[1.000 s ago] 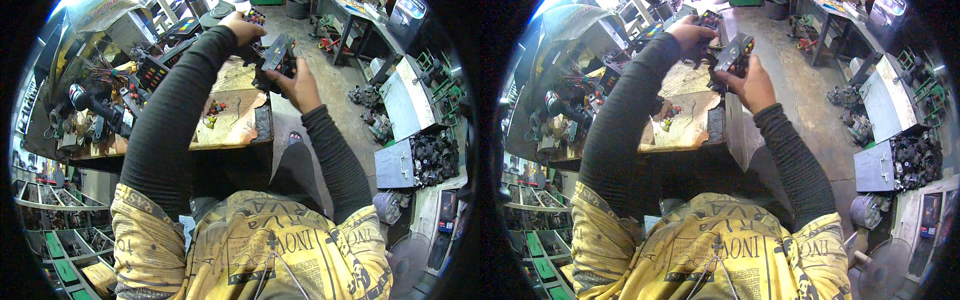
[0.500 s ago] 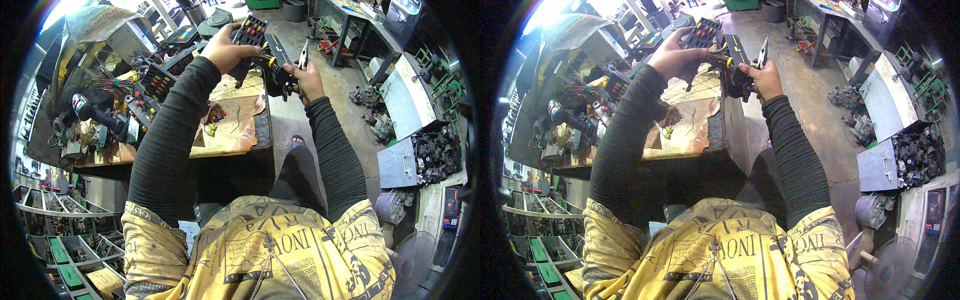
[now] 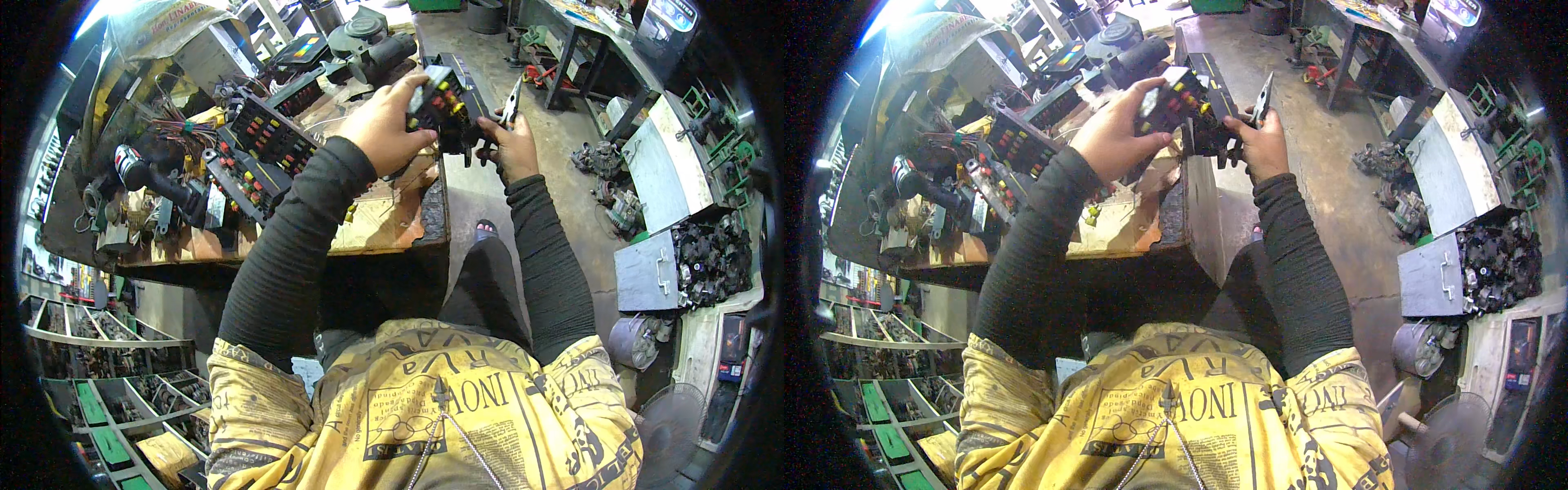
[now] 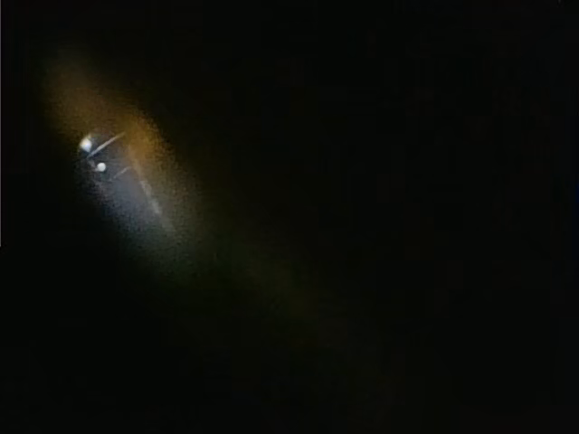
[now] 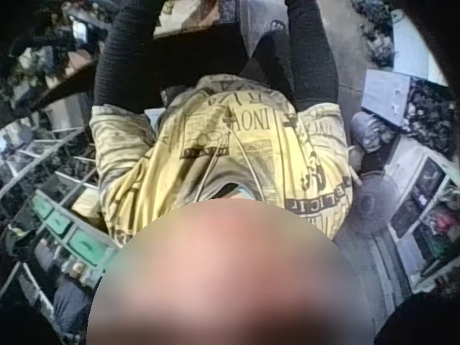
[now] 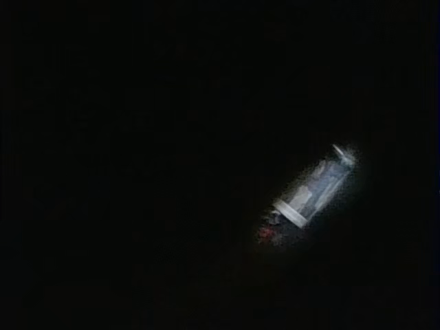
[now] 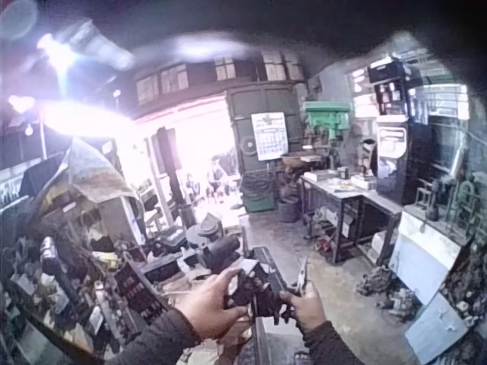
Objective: The person inserts multiple colored fuses into a black fuse box using fingers and pliers. They pick up fuses from the table, place them into slots, and occasionally use pliers to adjust or secure them.
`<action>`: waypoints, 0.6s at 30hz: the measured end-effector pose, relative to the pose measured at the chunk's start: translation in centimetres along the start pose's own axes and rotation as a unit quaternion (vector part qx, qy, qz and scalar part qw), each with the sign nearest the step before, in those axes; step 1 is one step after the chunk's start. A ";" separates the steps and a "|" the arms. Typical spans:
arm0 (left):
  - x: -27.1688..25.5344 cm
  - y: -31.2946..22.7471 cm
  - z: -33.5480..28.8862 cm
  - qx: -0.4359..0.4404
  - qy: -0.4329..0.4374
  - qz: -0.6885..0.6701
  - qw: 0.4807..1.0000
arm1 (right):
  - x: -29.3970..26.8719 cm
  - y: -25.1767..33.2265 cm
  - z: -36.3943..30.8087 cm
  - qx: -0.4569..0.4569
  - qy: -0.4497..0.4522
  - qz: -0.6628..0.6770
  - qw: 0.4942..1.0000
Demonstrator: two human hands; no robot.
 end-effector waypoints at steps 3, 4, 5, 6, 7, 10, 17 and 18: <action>0.1 -0.8 0.2 0.013 0.057 -0.003 0.998 | -0.4 0.3 -0.9 -0.035 -0.006 -0.031 0.999; 0.1 -0.9 0.4 0.011 0.070 -0.006 0.997 | -0.4 0.5 -1.3 -0.043 -0.002 -0.042 0.998; 0.1 -1.0 0.6 0.001 0.085 -0.002 0.996 | -0.3 0.8 -1.7 -0.050 0.002 -0.053 0.997; 0.2 -1.0 0.8 -0.007 0.099 0.003 0.995 | -0.3 1.0 -2.1 -0.062 -0.009 -0.100 0.993; 0.2 -1.0 1.0 -0.010 0.108 0.009 0.994 | -0.3 1.4 -2.6 -0.061 -0.016 -0.111 0.992; 0.2 -0.9 1.1 0.005 0.135 0.042 0.990 | -0.9 2.5 -4.6 -0.062 -0.036 -0.144 0.987; 0.7 0.2 -0.4 0.022 0.084 -0.027 0.996 | -2.7 2.8 -9.7 0.001 0.012 -0.034 0.999; 0.8 0.4 -0.5 0.031 0.071 -0.036 0.996 | -2.9 2.6 -10.1 0.020 0.008 -0.031 0.999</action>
Point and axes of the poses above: each hand's wrist, its own z-axis towards the middle knuckle, its own x-axis out of the palm, y = z × x, the point moved 2 cm from there along z, towards the middle knuckle, and after that the axes turned 6 degrees about y, right-handed, at the moved point
